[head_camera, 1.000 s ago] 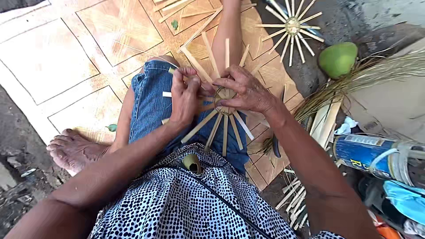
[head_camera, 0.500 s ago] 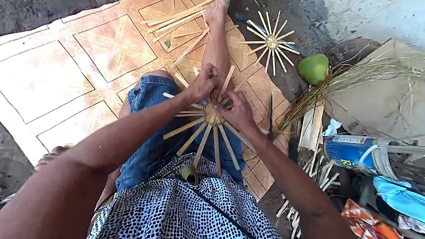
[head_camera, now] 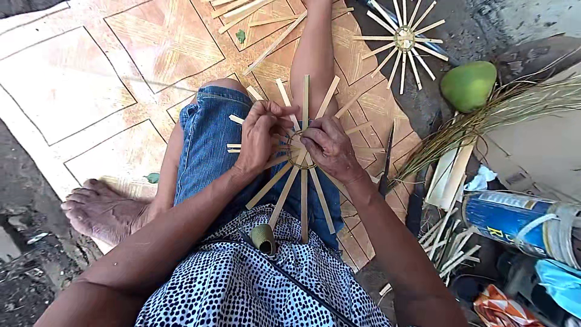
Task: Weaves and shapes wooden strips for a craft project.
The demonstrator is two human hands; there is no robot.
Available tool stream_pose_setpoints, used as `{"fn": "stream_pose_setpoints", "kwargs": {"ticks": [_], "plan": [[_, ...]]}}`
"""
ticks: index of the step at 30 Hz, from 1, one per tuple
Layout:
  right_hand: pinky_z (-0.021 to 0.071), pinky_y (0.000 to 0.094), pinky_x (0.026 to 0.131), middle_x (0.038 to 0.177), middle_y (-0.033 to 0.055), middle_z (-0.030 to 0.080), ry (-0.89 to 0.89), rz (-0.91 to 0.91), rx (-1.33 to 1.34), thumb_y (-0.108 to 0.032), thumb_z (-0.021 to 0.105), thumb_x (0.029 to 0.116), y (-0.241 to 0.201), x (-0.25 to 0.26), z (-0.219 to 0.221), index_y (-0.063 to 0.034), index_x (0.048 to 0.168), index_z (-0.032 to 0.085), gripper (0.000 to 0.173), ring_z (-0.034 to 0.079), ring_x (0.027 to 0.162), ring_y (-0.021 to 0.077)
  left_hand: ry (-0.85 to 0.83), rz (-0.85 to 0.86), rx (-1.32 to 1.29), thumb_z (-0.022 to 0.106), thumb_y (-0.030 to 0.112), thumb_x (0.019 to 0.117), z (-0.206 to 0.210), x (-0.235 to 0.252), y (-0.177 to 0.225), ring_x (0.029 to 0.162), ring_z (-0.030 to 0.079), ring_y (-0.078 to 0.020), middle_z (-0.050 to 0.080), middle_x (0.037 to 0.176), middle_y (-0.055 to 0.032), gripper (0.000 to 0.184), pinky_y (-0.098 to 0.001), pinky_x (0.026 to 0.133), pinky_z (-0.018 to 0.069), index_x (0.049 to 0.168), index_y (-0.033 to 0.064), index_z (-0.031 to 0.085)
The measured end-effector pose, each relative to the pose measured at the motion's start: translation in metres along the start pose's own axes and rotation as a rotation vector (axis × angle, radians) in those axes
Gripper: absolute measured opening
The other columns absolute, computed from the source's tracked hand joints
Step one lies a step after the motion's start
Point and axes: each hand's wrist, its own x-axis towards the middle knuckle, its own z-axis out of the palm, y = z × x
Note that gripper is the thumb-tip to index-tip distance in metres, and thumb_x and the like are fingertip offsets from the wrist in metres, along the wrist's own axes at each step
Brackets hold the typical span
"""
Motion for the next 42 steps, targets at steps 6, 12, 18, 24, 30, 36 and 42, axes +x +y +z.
{"fn": "stream_pose_setpoints", "kwargs": {"ticks": [6, 12, 18, 24, 30, 36, 42], "plan": [[0.0574, 0.0400, 0.082, 0.095, 0.0154, 0.072, 0.031, 0.099, -0.035, -0.011, 0.060, 0.1004, -0.006, 0.013, 0.004, 0.0013, 0.107, 0.074, 0.020, 0.069, 0.089, 0.0288, 0.025, -0.620, 0.005, 0.044, 0.012, 0.1058, 0.003, 0.041, 0.034, 0.084, 0.066, -0.0113, 0.059, 0.131, -0.0118, 0.039, -0.0254, 0.070, 0.0559, 0.144, 0.0035, 0.045], [0.0542, 0.0369, 0.057, 0.078, 0.0111, 0.067, 0.051, 0.511, 0.087, -0.015, 0.050, 0.1068, -0.009, 0.031, 0.010, 0.0011, 0.125, 0.058, 0.025, 0.063, 0.060, 0.0198, -0.038, -0.720, -0.090, 0.048, 0.010, 0.1021, 0.004, 0.053, 0.043, 0.066, 0.057, -0.0055, 0.067, 0.108, -0.0041, 0.027, -0.0191, 0.056, 0.0468, 0.128, 0.0104, 0.056], [0.0559, 0.0430, 0.073, 0.091, 0.0137, 0.070, -0.043, 0.401, 0.061, -0.013, 0.051, 0.1062, -0.002, 0.036, 0.016, -0.0004, 0.118, 0.065, 0.023, 0.069, 0.078, 0.0257, -0.062, -0.522, -0.112, 0.049, -0.007, 0.0921, 0.011, 0.033, 0.033, 0.099, 0.063, -0.0114, 0.064, 0.121, -0.0060, 0.038, -0.0251, 0.075, 0.0510, 0.126, 0.0098, 0.052], [0.0545, 0.0382, 0.075, 0.090, 0.0136, 0.065, -0.070, 0.348, 0.024, -0.011, 0.060, 0.1020, -0.010, 0.028, 0.001, -0.0036, 0.116, 0.075, 0.021, 0.065, 0.082, 0.0248, 0.025, -0.078, 0.311, 0.057, 0.014, 0.1054, -0.006, 0.013, 0.008, 0.075, 0.070, -0.0050, 0.077, 0.106, -0.0021, 0.027, -0.0218, 0.067, 0.0585, 0.127, 0.0046, 0.070], [0.0529, 0.0221, 0.068, 0.090, 0.0094, 0.068, -0.040, 0.298, 0.260, -0.014, 0.074, 0.0929, 0.004, 0.014, -0.005, 0.0038, 0.127, 0.065, 0.040, 0.063, 0.076, 0.0110, -0.004, 0.426, 0.407, 0.050, 0.008, 0.1077, -0.003, -0.018, -0.009, 0.088, 0.073, -0.0129, 0.073, 0.104, -0.0115, 0.036, -0.0274, 0.080, 0.0614, 0.143, -0.0011, 0.055], [0.0537, 0.0268, 0.075, 0.097, 0.0118, 0.064, -0.137, 0.245, 0.273, -0.019, 0.079, 0.0881, 0.010, 0.005, 0.001, 0.0030, 0.130, 0.056, 0.053, 0.062, 0.084, 0.0164, -0.107, 0.410, 0.371, 0.046, 0.006, 0.1069, -0.005, -0.015, -0.031, 0.068, 0.067, -0.0081, 0.069, 0.085, -0.0062, 0.023, -0.0236, 0.064, 0.0592, 0.122, -0.0027, 0.061], [0.0560, 0.0377, 0.086, 0.105, 0.0164, 0.067, -0.147, 0.106, 0.138, -0.020, 0.079, 0.0894, 0.009, 0.013, -0.010, 0.0023, 0.119, 0.065, 0.039, 0.065, 0.094, 0.0263, -0.136, 0.273, 0.223, 0.047, 0.010, 0.1071, -0.004, -0.009, -0.012, 0.067, 0.069, -0.0084, 0.069, 0.082, -0.0027, 0.022, -0.0251, 0.065, 0.0610, 0.123, 0.0030, 0.059]]}}
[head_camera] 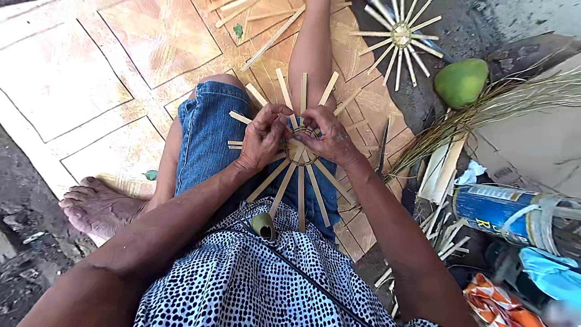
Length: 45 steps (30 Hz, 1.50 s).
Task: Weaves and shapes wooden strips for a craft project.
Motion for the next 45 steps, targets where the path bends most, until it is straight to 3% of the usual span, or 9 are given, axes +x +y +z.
{"fn": "stream_pose_setpoints", "kwargs": {"ticks": [4, 8, 13, 18, 24, 31, 37, 41, 45], "plan": [[0.0529, 0.0491, 0.085, 0.107, 0.0177, 0.071, -0.012, -0.259, -0.354, -0.033, 0.069, 0.0964, -0.012, 0.036, -0.061, -0.0062, 0.111, 0.077, 0.031, 0.065, 0.097, 0.0355, 0.001, -0.051, -0.149, 0.045, 0.009, 0.1064, 0.003, 0.059, 0.046, 0.066, 0.071, -0.0128, 0.069, 0.076, -0.0024, 0.023, -0.0341, 0.067, 0.0633, 0.128, 0.0000, 0.048], [0.0518, 0.0498, 0.088, 0.105, 0.0218, 0.066, 0.076, -0.041, -0.488, -0.032, 0.062, 0.1006, -0.043, 0.063, -0.114, -0.0026, 0.108, 0.075, 0.033, 0.063, 0.101, 0.0380, -0.170, 0.002, -0.199, 0.045, 0.007, 0.1061, 0.011, 0.134, 0.090, 0.060, 0.070, -0.0151, 0.066, 0.071, -0.0039, 0.026, -0.0333, 0.063, 0.0633, 0.132, 0.0007, 0.043], [0.0523, 0.0580, 0.090, 0.117, 0.0226, 0.063, -0.014, 0.509, -0.266, -0.042, 0.069, 0.0941, -0.037, 0.034, -0.071, -0.0012, 0.113, 0.070, 0.045, 0.064, 0.107, 0.0371, -0.409, -0.229, -0.146, 0.048, 0.006, 0.1039, 0.028, 0.146, 0.054, 0.052, 0.062, -0.0146, 0.060, 0.065, -0.0051, 0.024, -0.0307, 0.054, 0.0566, 0.127, 0.0023, 0.046], [0.0472, 0.0533, 0.079, 0.103, 0.0159, 0.064, 0.264, 0.445, -0.237, -0.041, 0.078, 0.0882, -0.008, -0.028, 0.013, -0.0043, 0.112, 0.072, 0.044, 0.062, 0.091, 0.0323, -0.530, -0.161, 0.110, 0.046, 0.010, 0.1067, 0.013, 0.094, 0.013, 0.060, 0.062, -0.0103, 0.062, 0.072, -0.0035, 0.016, -0.0270, 0.060, 0.0538, 0.120, 0.0021, 0.047], [0.0532, 0.0394, 0.093, 0.113, 0.0182, 0.065, 0.287, 0.143, -0.101, -0.015, 0.074, 0.0924, -0.008, -0.021, 0.015, -0.0002, 0.122, 0.070, 0.033, 0.063, 0.106, 0.0283, -0.323, 0.050, 0.295, 0.047, 0.019, 0.1073, 0.000, 0.029, 0.017, 0.067, 0.065, -0.0116, 0.066, 0.081, -0.0036, 0.022, -0.0313, 0.064, 0.0569, 0.123, 0.0027, 0.049], [0.0536, 0.0366, 0.088, 0.100, 0.0162, 0.069, 0.133, -0.094, -0.096, -0.009, 0.069, 0.0943, -0.002, -0.011, 0.009, -0.0008, 0.099, 0.077, 0.012, 0.064, 0.098, 0.0290, -0.036, -0.079, -0.059, 0.040, 0.018, 0.1092, 0.003, 0.002, 0.013, 0.076, 0.069, -0.0072, 0.071, 0.087, -0.0001, 0.011, -0.0231, 0.069, 0.0567, 0.116, 0.0114, 0.046], [0.0563, 0.0378, 0.080, 0.096, 0.0157, 0.072, 0.181, -0.177, -0.226, -0.010, 0.064, 0.0989, -0.002, -0.003, 0.013, 0.0000, 0.103, 0.076, 0.016, 0.067, 0.091, 0.0294, 0.240, -0.564, -0.270, 0.034, 0.017, 0.1100, -0.007, 0.031, 0.028, 0.091, 0.070, -0.0118, 0.068, 0.125, -0.0078, 0.037, -0.0267, 0.079, 0.0573, 0.135, 0.0008, 0.056], [0.0572, 0.0354, 0.078, 0.092, 0.0175, 0.072, 0.266, -0.070, -0.193, -0.006, 0.062, 0.0997, -0.007, 0.005, 0.018, 0.0057, 0.111, 0.072, 0.020, 0.069, 0.086, 0.0285, 0.110, -0.804, -0.246, 0.049, 0.017, 0.1072, -0.009, 0.052, 0.041, 0.088, 0.067, -0.0123, 0.059, 0.128, -0.0116, 0.042, -0.0253, 0.077, 0.0577, 0.145, 0.0001, 0.046], [0.0583, 0.0319, 0.081, 0.092, 0.0150, 0.075, 0.194, -0.019, 0.016, -0.006, 0.066, 0.0976, 0.001, 0.012, 0.007, 0.0038, 0.105, 0.076, 0.016, 0.071, 0.083, 0.0214, 0.000, -0.876, -0.185, 0.050, 0.022, 0.1071, -0.012, 0.065, 0.038, 0.086, 0.067, -0.0111, 0.066, 0.119, -0.0076, 0.034, -0.0249, 0.075, 0.0556, 0.135, 0.0043, 0.056]]}}
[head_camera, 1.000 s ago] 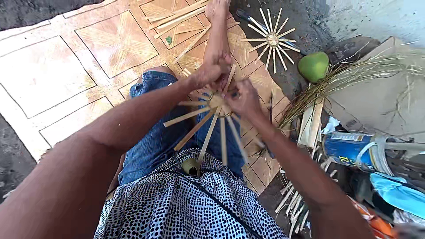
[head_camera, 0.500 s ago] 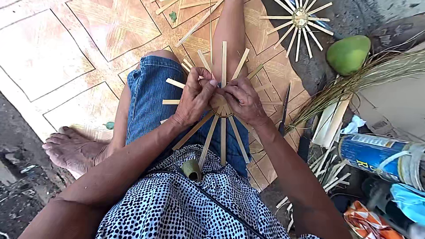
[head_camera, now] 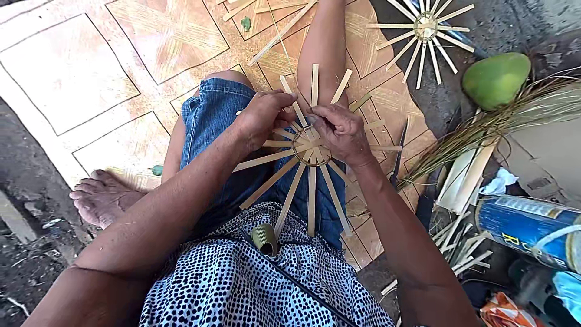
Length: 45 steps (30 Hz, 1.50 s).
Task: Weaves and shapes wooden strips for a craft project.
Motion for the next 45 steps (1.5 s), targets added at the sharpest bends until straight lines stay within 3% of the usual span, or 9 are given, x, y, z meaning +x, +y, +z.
{"fn": "stream_pose_setpoints", "kwargs": {"ticks": [8, 11, 18, 22, 27, 31, 36, 40, 45], "plan": [[0.0576, 0.0323, 0.078, 0.089, 0.0139, 0.076, -0.118, -0.129, -0.020, -0.009, 0.068, 0.0965, 0.010, 0.013, -0.002, 0.0008, 0.097, 0.078, 0.014, 0.072, 0.083, 0.0224, -0.011, 0.038, -0.002, 0.049, 0.013, 0.1065, 0.001, 0.004, -0.011, 0.081, 0.065, -0.0097, 0.066, 0.108, -0.0074, 0.030, -0.0232, 0.072, 0.0542, 0.134, 0.0028, 0.055], [0.0577, 0.0272, 0.076, 0.090, 0.0129, 0.075, -0.171, 0.040, 0.085, -0.010, 0.065, 0.0982, 0.012, 0.020, -0.007, 0.0026, 0.102, 0.076, 0.017, 0.070, 0.079, 0.0139, -0.043, 0.082, -0.005, 0.050, 0.009, 0.1062, 0.000, 0.003, -0.013, 0.087, 0.068, -0.0127, 0.064, 0.124, -0.0109, 0.051, -0.0247, 0.076, 0.0564, 0.156, 0.0096, 0.039], [0.0559, 0.0182, 0.078, 0.093, 0.0099, 0.075, -0.264, 0.068, 0.256, -0.009, 0.067, 0.0971, 0.017, 0.029, -0.015, 0.0019, 0.101, 0.077, 0.015, 0.068, 0.082, 0.0041, -0.098, 0.454, 0.159, 0.057, 0.019, 0.1054, -0.003, -0.007, -0.034, 0.089, 0.073, -0.0103, 0.049, 0.154, -0.0124, 0.030, -0.0249, 0.074, 0.0632, 0.131, 0.0081, 0.069], [0.0557, 0.0183, 0.070, 0.092, 0.0096, 0.074, -0.311, 0.078, 0.208, -0.015, 0.074, 0.0935, 0.011, 0.027, -0.024, 0.0026, 0.119, 0.073, 0.031, 0.066, 0.074, 0.0045, 0.131, 0.770, 0.289, 0.065, 0.016, 0.1003, -0.008, -0.003, -0.057, 0.072, 0.067, -0.0049, 0.068, 0.117, -0.0101, 0.017, -0.0190, 0.062, 0.0588, 0.104, 0.0026, 0.075], [0.0582, 0.0212, 0.075, 0.098, 0.0100, 0.076, -0.266, 0.162, 0.259, -0.003, 0.072, 0.0896, 0.011, 0.011, -0.031, 0.0049, 0.133, 0.064, 0.045, 0.070, 0.081, 0.0078, 0.343, 0.985, 0.477, 0.068, 0.010, 0.0919, -0.005, 0.000, -0.060, 0.075, 0.062, -0.0012, 0.067, 0.095, -0.0104, 0.016, -0.0134, 0.067, 0.0524, 0.081, -0.0006, 0.073], [0.0577, 0.0208, 0.079, 0.103, 0.0077, 0.076, -0.256, 0.210, 0.209, -0.004, 0.070, 0.0914, 0.013, 0.001, -0.032, 0.0024, 0.132, 0.064, 0.041, 0.071, 0.087, 0.0074, 0.281, 0.893, 0.768, 0.065, 0.023, 0.0918, -0.017, 0.000, -0.054, 0.074, 0.062, -0.0129, 0.065, 0.091, -0.0084, 0.023, -0.0335, 0.064, 0.0503, 0.077, 0.0069, 0.071], [0.0576, 0.0213, 0.081, 0.103, 0.0079, 0.076, -0.264, 0.199, 0.231, -0.004, 0.069, 0.0924, 0.018, 0.001, -0.031, 0.0010, 0.128, 0.067, 0.036, 0.071, 0.090, 0.0077, -0.103, 1.096, 0.892, 0.063, 0.021, 0.0908, -0.031, -0.004, -0.044, 0.082, 0.063, -0.0160, 0.067, 0.089, -0.0067, 0.019, -0.0360, 0.072, 0.0497, 0.082, 0.0089, 0.075], [0.0571, 0.0204, 0.081, 0.104, 0.0088, 0.075, -0.262, 0.229, 0.290, -0.003, 0.072, 0.0901, 0.018, 0.001, -0.032, 0.0038, 0.135, 0.060, 0.047, 0.070, 0.088, 0.0074, 0.049, 0.905, 0.591, 0.066, 0.021, 0.0937, -0.023, -0.007, -0.050, 0.086, 0.063, -0.0029, 0.068, 0.094, -0.0044, 0.021, -0.0191, 0.077, 0.0519, 0.080, 0.0058, 0.073], [0.0579, 0.0224, 0.082, 0.105, 0.0097, 0.074, -0.272, 0.276, 0.301, -0.002, 0.072, 0.0885, 0.015, 0.001, -0.032, 0.0040, 0.143, 0.052, 0.059, 0.070, 0.089, 0.0097, 0.220, 0.763, 0.454, 0.065, 0.021, 0.0938, -0.012, 0.002, -0.052, 0.064, 0.061, 0.0038, 0.066, 0.077, 0.0051, 0.020, -0.0153, 0.060, 0.0510, 0.077, 0.0102, 0.067]]}}
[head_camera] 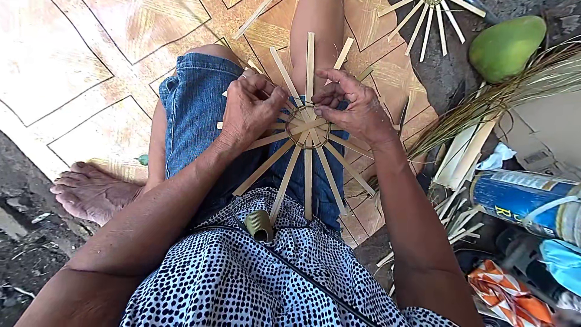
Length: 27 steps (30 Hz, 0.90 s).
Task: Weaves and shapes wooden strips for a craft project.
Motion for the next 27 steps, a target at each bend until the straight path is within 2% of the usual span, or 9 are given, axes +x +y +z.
{"fn": "stream_pose_setpoints", "kwargs": {"ticks": [2, 5, 8, 12, 14, 17, 19, 21, 27], "plan": [[0.0574, 0.0216, 0.083, 0.105, 0.0095, 0.074, -0.009, -0.003, -0.001, -0.002, 0.072, 0.0887, 0.000, 0.001, -0.001, 0.0041, 0.143, 0.053, 0.058, 0.070, 0.090, 0.0090, 0.049, -0.041, 0.057, 0.065, 0.022, 0.0929, 0.003, 0.004, -0.001, 0.061, 0.058, 0.0031, 0.063, 0.072, 0.0053, 0.023, -0.0168, 0.058, 0.0480, 0.073, 0.0108, 0.064], [0.0570, 0.0208, 0.082, 0.105, 0.0086, 0.074, -0.007, -0.002, -0.031, -0.003, 0.072, 0.0890, 0.000, 0.002, 0.000, 0.0028, 0.141, 0.055, 0.055, 0.070, 0.090, 0.0080, 0.071, -0.109, 0.087, 0.065, 0.021, 0.0923, 0.006, 0.006, -0.001, 0.064, 0.056, -0.0008, 0.057, 0.075, 0.0023, 0.026, -0.0185, 0.060, 0.0470, 0.070, 0.0102, 0.061], [0.0568, 0.0219, 0.082, 0.104, 0.0090, 0.074, 0.007, -0.021, -0.069, -0.004, 0.072, 0.0895, 0.001, 0.000, 0.002, 0.0026, 0.140, 0.057, 0.053, 0.070, 0.089, 0.0095, 0.050, -0.132, 0.021, 0.065, 0.021, 0.0962, 0.006, 0.005, 0.004, 0.063, 0.061, 0.0026, 0.065, 0.076, 0.0052, 0.019, -0.0160, 0.060, 0.0517, 0.080, 0.0103, 0.069], [0.0568, 0.0226, 0.082, 0.105, 0.0080, 0.075, -0.002, -0.006, -0.096, -0.006, 0.072, 0.0900, 0.001, 0.000, 0.002, 0.0005, 0.138, 0.060, 0.050, 0.070, 0.090, 0.0095, 0.010, -0.155, -0.047, 0.064, 0.019, 0.0981, 0.005, 0.005, 0.012, 0.065, 0.060, 0.0034, 0.070, 0.086, 0.0048, 0.015, -0.0148, 0.060, 0.0492, 0.096, 0.0100, 0.076], [0.0563, 0.0218, 0.082, 0.105, 0.0068, 0.074, -0.017, 0.024, -0.109, -0.007, 0.071, 0.0901, -0.003, 0.002, 0.001, -0.0017, 0.139, 0.060, 0.050, 0.069, 0.089, 0.0084, -0.026, -0.110, -0.089, 0.062, 0.018, 0.0985, 0.004, 0.000, 0.013, 0.069, 0.061, 0.0010, 0.071, 0.094, 0.0021, 0.016, -0.0167, 0.062, 0.0503, 0.099, 0.0090, 0.075], [0.0562, 0.0229, 0.081, 0.103, 0.0088, 0.073, -0.032, 0.014, -0.149, -0.005, 0.070, 0.0908, -0.006, 0.004, 0.002, -0.0014, 0.137, 0.062, 0.047, 0.068, 0.088, 0.0103, -0.159, 0.043, -0.172, 0.060, 0.015, 0.0976, 0.000, -0.016, 0.007, 0.085, 0.067, -0.0042, 0.071, 0.103, -0.0029, 0.016, -0.0225, 0.074, 0.0567, 0.096, 0.0047, 0.072], [0.0571, 0.0239, 0.080, 0.104, 0.0106, 0.073, -0.054, -0.033, -0.161, -0.005, 0.070, 0.0918, -0.005, 0.004, 0.002, -0.0006, 0.132, 0.065, 0.041, 0.069, 0.088, 0.0122, -0.281, 0.150, -0.253, 0.063, 0.012, 0.0957, -0.003, -0.021, -0.007, 0.095, 0.067, -0.0069, 0.071, 0.103, -0.0034, 0.014, -0.0240, 0.082, 0.0569, 0.095, 0.0022, 0.074], [0.0578, 0.0248, 0.079, 0.103, 0.0128, 0.072, -0.063, -0.133, -0.165, -0.005, 0.069, 0.0926, 0.000, 0.003, 0.000, -0.0013, 0.123, 0.072, 0.030, 0.069, 0.088, 0.0142, -0.375, 0.213, -0.280, 0.064, 0.011, 0.0949, -0.006, -0.018, -0.014, 0.098, 0.067, -0.0068, 0.070, 0.104, -0.0029, 0.014, -0.0227, 0.085, 0.0563, 0.095, 0.0021, 0.074], [0.0516, 0.0336, 0.090, 0.101, 0.0143, 0.070, -0.072, -0.342, -0.254, -0.012, 0.069, 0.0957, -0.004, 0.000, 0.001, -0.0075, 0.107, 0.081, 0.017, 0.064, 0.100, 0.0246, -0.419, 0.311, -0.304, 0.063, 0.009, 0.0931, -0.007, -0.015, -0.011, 0.103, 0.065, -0.0069, 0.069, 0.101, -0.0022, 0.013, -0.0241, 0.092, 0.0540, 0.092, 0.0024, 0.074]]}}
